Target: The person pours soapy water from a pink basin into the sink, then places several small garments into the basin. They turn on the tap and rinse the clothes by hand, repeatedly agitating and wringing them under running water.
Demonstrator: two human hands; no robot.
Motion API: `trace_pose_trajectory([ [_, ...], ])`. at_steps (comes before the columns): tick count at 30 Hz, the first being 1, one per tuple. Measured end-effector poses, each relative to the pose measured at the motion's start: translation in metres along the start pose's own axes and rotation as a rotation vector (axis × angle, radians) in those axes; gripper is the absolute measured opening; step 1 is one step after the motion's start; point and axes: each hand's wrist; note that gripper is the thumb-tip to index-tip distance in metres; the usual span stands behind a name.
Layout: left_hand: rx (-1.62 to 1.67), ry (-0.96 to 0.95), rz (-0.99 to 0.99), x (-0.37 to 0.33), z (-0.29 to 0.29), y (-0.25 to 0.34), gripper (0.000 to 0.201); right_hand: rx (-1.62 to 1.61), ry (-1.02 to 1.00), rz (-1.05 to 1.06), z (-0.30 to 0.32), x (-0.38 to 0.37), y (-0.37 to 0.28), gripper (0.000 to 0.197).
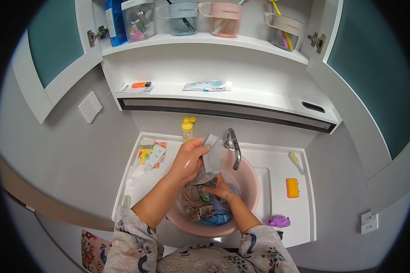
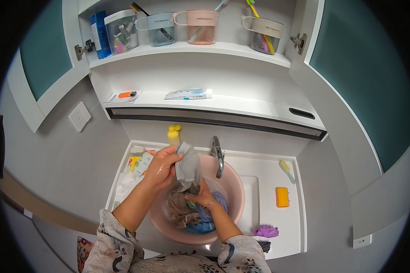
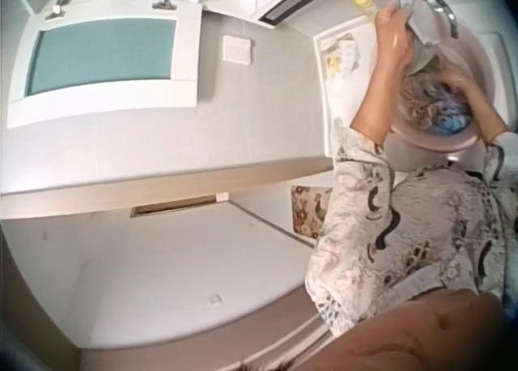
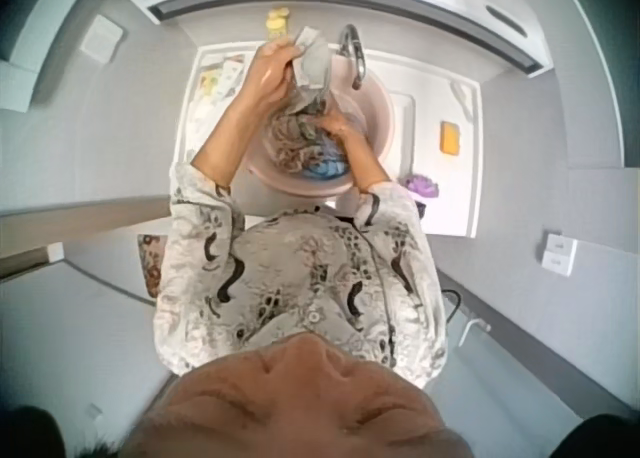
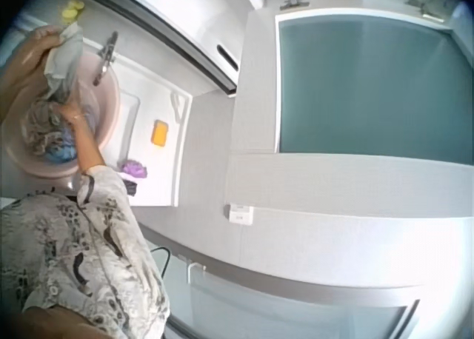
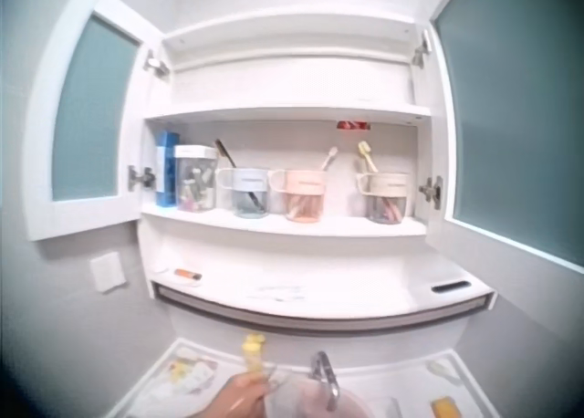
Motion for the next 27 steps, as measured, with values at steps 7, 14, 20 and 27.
trace_pose_trajectory([
  [7,0.179,-0.094,-0.109,0.003,-0.02,0.029,0.024,-0.136,0.095,-0.419,-0.008,-0.001,0.014,0.051],
  [14,-0.128,0.37,0.15,-0.028,0.135,-0.024,0.023,-0.2,0.031,-0.578,0.044,0.035,-0.004,0.027],
  [20,-0.526,0.57,0.142,-0.034,0.219,-0.138,0.022,-0.107,-0.084,-0.58,0.079,0.0,-0.073,0.015],
  [27,-1.032,0.732,-0.011,-0.075,0.223,-0.203,0.032,0.647,0.076,-0.529,0.076,0.029,0.046,0.041],
])
Point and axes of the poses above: each hand's wrist, its own x-axis away from the middle knuckle, its own z-axis out of the back of the hand, y = z × x, and after that the axes turned 15 degrees about z, right-handed
